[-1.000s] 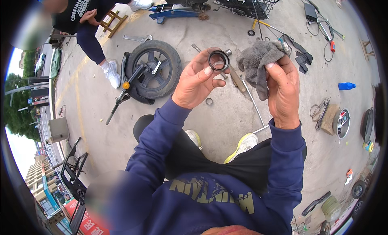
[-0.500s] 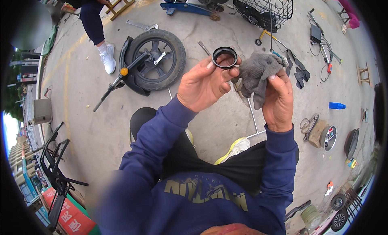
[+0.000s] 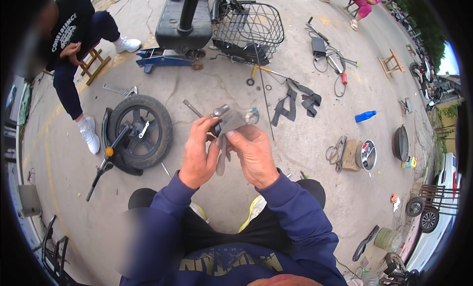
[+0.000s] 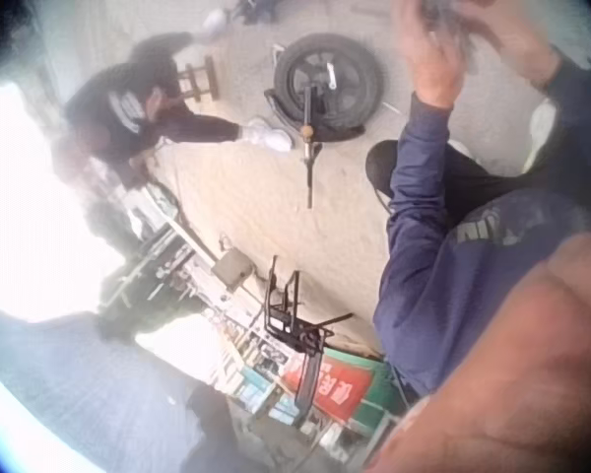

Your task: The person cleans a metal bearing with a rag, applies grease from a container, and installs it into the scooter's front fork. They then use a hammer to tap a component into place on the scooter's handlebar stem.

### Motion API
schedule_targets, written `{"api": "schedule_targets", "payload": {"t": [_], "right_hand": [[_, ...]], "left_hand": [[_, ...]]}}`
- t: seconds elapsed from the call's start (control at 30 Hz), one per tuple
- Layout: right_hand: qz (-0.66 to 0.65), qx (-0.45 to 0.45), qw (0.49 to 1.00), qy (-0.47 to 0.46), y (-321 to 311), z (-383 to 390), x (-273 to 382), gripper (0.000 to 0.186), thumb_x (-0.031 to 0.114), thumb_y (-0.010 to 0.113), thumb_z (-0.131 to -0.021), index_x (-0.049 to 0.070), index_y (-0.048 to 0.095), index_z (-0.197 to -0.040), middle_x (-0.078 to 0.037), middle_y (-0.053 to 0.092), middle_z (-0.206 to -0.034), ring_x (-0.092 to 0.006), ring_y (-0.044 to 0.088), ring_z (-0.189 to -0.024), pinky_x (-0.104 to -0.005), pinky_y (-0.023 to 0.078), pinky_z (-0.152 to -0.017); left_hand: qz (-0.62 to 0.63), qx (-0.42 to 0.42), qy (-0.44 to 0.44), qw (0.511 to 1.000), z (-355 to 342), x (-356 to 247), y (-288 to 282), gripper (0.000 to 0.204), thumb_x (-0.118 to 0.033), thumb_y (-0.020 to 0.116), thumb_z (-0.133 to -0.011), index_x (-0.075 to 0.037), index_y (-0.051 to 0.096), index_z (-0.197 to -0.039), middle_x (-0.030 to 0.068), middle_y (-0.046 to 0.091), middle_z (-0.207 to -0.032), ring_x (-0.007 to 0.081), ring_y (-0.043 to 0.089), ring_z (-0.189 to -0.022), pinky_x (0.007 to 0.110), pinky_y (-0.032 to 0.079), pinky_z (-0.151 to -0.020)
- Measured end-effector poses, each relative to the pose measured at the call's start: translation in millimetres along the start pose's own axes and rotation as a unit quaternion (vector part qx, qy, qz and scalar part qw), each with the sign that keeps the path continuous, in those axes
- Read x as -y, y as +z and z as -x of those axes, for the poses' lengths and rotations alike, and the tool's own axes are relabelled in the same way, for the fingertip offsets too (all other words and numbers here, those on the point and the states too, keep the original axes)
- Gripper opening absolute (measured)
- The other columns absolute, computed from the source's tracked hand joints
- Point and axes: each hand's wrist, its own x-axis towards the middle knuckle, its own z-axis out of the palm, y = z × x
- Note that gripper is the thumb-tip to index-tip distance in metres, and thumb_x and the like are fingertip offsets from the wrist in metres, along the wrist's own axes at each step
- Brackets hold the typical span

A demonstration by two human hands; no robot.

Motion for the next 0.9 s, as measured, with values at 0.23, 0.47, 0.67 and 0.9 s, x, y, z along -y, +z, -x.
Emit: {"api": "schedule_targets", "payload": {"t": [0.23, 0.47, 0.67, 0.9], "right_hand": [[-0.083, 0.05, 0.989, 0.111, -15.3, -4.4, -3.4, 0.019, 0.015, 0.07, -0.097, 0.004, 0.068, -0.113, -0.002, 0.069, -0.098, -0.0101, 0.06, -0.084, -0.0264, 0.045, -0.073], [-0.015, 0.103, 0.989, 0.107, -9.4, -4.0, -2.6, 0.024, 0.018, 0.069, -0.099, 0.004, 0.067, -0.118, -0.002, 0.07, -0.103, -0.0107, 0.062, -0.088, -0.0275, 0.047, -0.073], [-0.035, 0.092, 0.994, 0.044, -10.0, -2.9, -10.4, 0.023, 0.016, 0.074, -0.096, 0.004, 0.067, -0.114, -0.002, 0.071, -0.1, -0.01, 0.065, -0.088, -0.0263, 0.051, -0.073], [0.044, 0.083, 0.996, 0.003, -5.0, -4.5, -5.3, 0.022, 0.01, 0.075, -0.094, -0.001, 0.07, -0.113, -0.006, 0.073, -0.102, -0.0124, 0.067, -0.092, -0.029, 0.054, -0.081]], "left_hand": [[-0.099, 0.065, 0.081, 0.99, -1.8, 0.5, -7.4, 0.066, 0.013, 0.059, -0.08, -0.003, 0.045, -0.142, 0.0251, 0.052, -0.124, 0.042, 0.063, -0.093, 0.045, 0.055, -0.079], [-0.029, 0.082, 0.08, 0.993, 3.1, 2.4, -21.1, 0.059, 0.012, 0.057, -0.085, -0.005, 0.045, -0.141, 0.0218, 0.057, -0.111, 0.0392, 0.063, -0.088, 0.042, 0.053, -0.077], [0.055, 0.076, -0.004, 0.996, 3.6, 8.5, -13.3, 0.045, 0.002, 0.054, -0.097, -0.003, 0.044, -0.141, 0.0186, 0.062, -0.114, 0.0287, 0.066, -0.097, 0.036, 0.052, -0.087], [0.222, 0.1, -0.112, 0.963, 0.1, 1.2, -19.2, 0.039, -0.011, 0.051, -0.105, -0.001, 0.043, -0.142, 0.0161, 0.063, -0.128, 0.0212, 0.063, -0.114, 0.035, 0.05, -0.096]]}}
